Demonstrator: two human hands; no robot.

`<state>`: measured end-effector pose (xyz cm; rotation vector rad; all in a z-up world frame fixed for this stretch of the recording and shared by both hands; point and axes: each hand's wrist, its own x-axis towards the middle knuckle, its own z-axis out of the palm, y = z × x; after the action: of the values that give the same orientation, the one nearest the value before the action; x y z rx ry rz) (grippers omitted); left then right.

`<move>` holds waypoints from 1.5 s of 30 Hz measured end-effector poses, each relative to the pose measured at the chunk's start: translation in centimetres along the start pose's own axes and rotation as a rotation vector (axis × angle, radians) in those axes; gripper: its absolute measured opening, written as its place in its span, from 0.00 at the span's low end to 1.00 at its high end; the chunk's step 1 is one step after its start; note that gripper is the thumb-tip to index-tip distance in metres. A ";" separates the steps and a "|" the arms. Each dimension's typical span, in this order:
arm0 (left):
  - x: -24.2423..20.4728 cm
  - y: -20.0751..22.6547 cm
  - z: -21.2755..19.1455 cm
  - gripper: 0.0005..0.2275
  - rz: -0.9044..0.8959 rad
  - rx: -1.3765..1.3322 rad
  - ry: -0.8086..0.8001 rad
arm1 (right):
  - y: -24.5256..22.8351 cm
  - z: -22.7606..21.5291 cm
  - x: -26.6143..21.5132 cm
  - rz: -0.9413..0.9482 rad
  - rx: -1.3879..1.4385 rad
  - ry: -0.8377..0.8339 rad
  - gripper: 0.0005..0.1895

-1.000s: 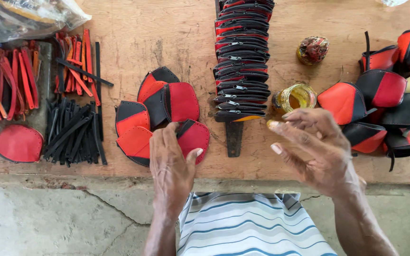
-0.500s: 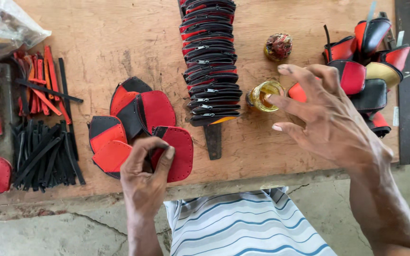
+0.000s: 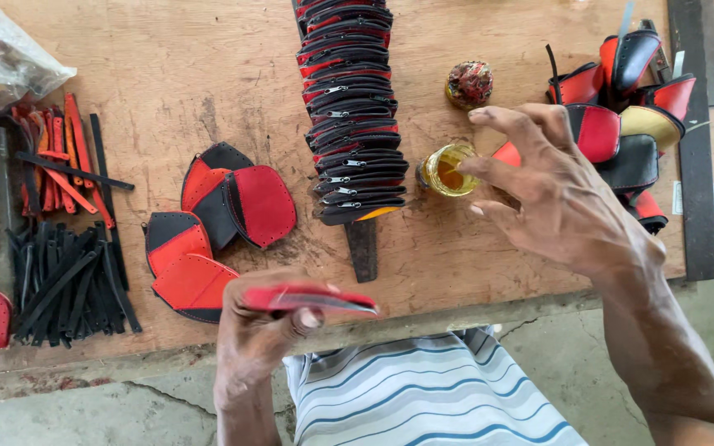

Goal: The person applies a yellow viscous substance from a small jar onto the edges of small red and black leather pouches. They hold each pouch in one hand and use the other hand to spread the substance along the seams, then place the treated pouches into a growing stack on the table.

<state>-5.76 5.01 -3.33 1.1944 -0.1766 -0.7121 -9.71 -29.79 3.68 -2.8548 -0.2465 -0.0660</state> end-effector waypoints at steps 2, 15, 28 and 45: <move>0.4 -0.5 0.2 0.13 0.092 0.074 -0.073 | -0.2 -0.2 -0.9 0.016 0.030 0.037 0.21; 5.5 -3.4 4.3 0.18 -0.191 -0.489 -0.301 | -1.5 -4.0 -4.9 0.076 0.284 0.518 0.30; 6.7 -3.2 4.2 0.15 -0.069 -0.192 -0.252 | -6.0 4.0 -4.4 0.074 1.151 0.168 0.45; 7.7 -4.4 2.2 0.18 -0.235 -0.422 -0.499 | -5.0 4.7 -3.8 -0.131 1.142 -0.046 0.39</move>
<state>-2.69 -2.07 -8.26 0.6233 -0.2865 -1.1847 -14.21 -24.34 0.27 -1.7047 -0.3368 0.0906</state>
